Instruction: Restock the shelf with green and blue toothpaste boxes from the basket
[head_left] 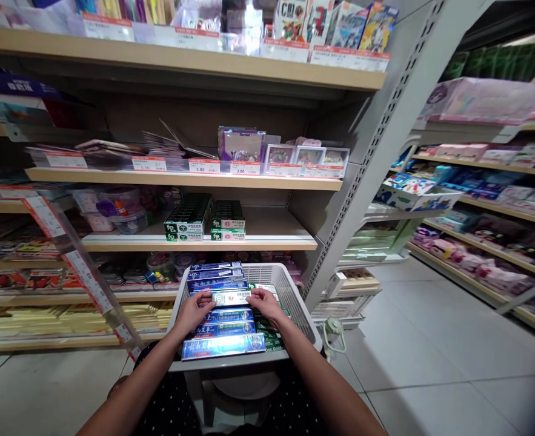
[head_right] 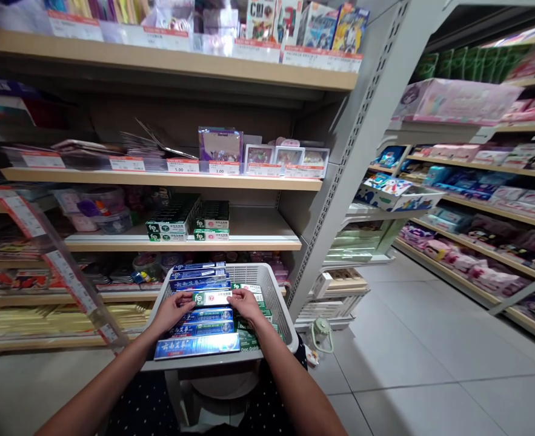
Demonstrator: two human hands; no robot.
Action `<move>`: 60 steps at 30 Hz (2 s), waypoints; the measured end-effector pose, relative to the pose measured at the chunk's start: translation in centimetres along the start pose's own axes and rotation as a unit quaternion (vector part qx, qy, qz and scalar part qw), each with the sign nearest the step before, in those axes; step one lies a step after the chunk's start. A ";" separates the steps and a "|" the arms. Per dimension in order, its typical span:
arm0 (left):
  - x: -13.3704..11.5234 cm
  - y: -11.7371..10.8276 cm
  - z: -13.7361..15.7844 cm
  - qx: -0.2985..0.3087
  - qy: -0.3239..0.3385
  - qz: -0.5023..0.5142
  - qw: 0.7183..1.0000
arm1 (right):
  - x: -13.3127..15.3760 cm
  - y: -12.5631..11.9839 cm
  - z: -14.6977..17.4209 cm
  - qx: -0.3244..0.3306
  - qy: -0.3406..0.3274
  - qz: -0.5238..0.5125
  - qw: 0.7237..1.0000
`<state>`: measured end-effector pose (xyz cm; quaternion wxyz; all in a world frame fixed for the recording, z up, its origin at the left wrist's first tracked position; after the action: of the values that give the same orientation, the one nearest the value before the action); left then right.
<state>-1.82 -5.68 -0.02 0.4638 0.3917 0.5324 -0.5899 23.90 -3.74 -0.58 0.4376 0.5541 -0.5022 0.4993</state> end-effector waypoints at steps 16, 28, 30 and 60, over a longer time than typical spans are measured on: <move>-1.6 0.0 -0.5 -0.002 0.012 0.033 0.999 | 3.1 0.1 -0.9 -0.016 -0.014 0.107 0.994; -14.4 -2.5 -5.4 -0.141 0.155 -0.014 0.978 | 12.7 0.3 -9.5 -0.085 -0.200 0.193 0.957; -16.7 -2.9 -6.5 -0.166 0.179 -0.050 0.968 | 14.2 0.2 -11.4 -0.102 -0.232 0.196 0.947; -19.7 -1.1 -12.6 -0.276 0.153 -0.339 0.886 | 13.4 2.3 -19.1 -0.158 -0.243 0.284 0.914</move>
<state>1.93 9.37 17.55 0.2376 0.1290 0.8386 -0.4730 19.39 13.28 14.90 0.2239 0.4155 -0.8017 0.3667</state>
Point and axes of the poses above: each hand's wrist, its own z-axis away from the middle knuckle, its own y-axis out of the palm, x = y × z, the point moved 3 cm from there along -z, towards the middle knuckle, and after that the axes turned 12 degrees about -y, right-handed, at the moved point
